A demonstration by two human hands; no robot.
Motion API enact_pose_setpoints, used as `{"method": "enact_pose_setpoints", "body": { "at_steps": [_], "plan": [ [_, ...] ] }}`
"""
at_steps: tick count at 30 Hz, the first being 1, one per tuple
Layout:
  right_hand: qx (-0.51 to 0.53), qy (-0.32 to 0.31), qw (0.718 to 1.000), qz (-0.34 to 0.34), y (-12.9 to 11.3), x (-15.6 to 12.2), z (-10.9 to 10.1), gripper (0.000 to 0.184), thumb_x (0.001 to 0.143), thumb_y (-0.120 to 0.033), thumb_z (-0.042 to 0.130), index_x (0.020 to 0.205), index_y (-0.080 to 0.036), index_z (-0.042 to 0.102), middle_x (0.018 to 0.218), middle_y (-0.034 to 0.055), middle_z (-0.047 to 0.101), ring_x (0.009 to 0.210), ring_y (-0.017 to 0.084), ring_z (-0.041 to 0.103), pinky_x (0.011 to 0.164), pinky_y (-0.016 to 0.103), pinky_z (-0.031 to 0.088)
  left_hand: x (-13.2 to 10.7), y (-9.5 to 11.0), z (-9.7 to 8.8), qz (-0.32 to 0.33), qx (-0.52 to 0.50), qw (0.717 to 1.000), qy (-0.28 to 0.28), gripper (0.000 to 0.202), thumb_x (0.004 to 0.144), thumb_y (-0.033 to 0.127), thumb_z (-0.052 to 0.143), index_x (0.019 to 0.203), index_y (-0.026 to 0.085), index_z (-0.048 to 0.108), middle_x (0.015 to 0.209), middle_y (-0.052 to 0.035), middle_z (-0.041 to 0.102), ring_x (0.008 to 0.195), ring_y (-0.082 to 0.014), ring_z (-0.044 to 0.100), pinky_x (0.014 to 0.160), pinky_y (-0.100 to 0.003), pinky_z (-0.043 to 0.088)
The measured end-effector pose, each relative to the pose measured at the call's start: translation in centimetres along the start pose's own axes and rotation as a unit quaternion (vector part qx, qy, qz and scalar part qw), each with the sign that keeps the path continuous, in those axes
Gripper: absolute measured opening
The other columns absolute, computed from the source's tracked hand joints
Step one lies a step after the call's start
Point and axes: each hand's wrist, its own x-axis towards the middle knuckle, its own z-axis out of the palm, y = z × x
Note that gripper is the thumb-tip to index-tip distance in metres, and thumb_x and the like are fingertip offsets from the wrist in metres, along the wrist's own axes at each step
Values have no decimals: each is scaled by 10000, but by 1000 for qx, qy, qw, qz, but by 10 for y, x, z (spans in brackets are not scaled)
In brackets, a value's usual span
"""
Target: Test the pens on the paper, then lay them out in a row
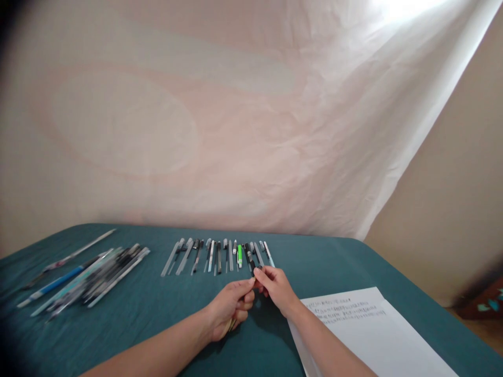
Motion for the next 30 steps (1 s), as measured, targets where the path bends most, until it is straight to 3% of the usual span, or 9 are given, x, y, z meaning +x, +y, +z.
{"method": "enact_pose_setpoints", "body": {
  "at_steps": [7,10,13,19,24,30],
  "plan": [
    [52,39,998,3,-3,3,-2,367,727,-509,533,666,-149,564,550,-23,521,457,83,451,397,191,334,2,-5,-1,24,3,1000,-3,291,745,389,548,798,103,550,581,37,414,396,0,166,377,-150,65],
    [63,72,995,2,-4,12,-17,372,737,-512,514,763,-148,584,701,24,586,521,98,500,412,193,369,2,-4,-2,8,-7,1000,0,266,775,340,516,873,99,572,595,22,426,400,-5,204,382,-150,80],
    [-17,101,994,28,1,29,-40,356,752,-485,495,827,-148,583,799,55,603,545,103,528,420,194,398,3,-2,-3,-3,-18,1000,0,257,792,309,493,888,87,582,605,10,431,406,-8,232,381,-149,89],
    [-152,142,976,64,27,80,-74,184,711,-313,567,795,-150,555,599,-13,565,450,80,499,416,186,396,5,-3,-5,-11,-29,1000,-4,218,793,262,488,870,88,593,601,4,437,403,-10,244,375,-150,104],
    [-241,179,950,83,44,116,-78,117,673,-250,596,681,-153,533,470,-34,541,406,87,501,420,188,369,5,-2,-4,-16,-34,999,-6,195,780,237,499,860,88,597,607,1,441,409,-10,264,379,-147,111],
    [-309,179,928,109,50,134,-79,138,667,-240,581,567,-165,523,405,-14,542,345,94,498,430,202,351,5,-1,-4,-20,-35,999,-12,196,778,243,506,854,87,597,604,2,436,411,-9,263,382,-146,104]
  ]
}}
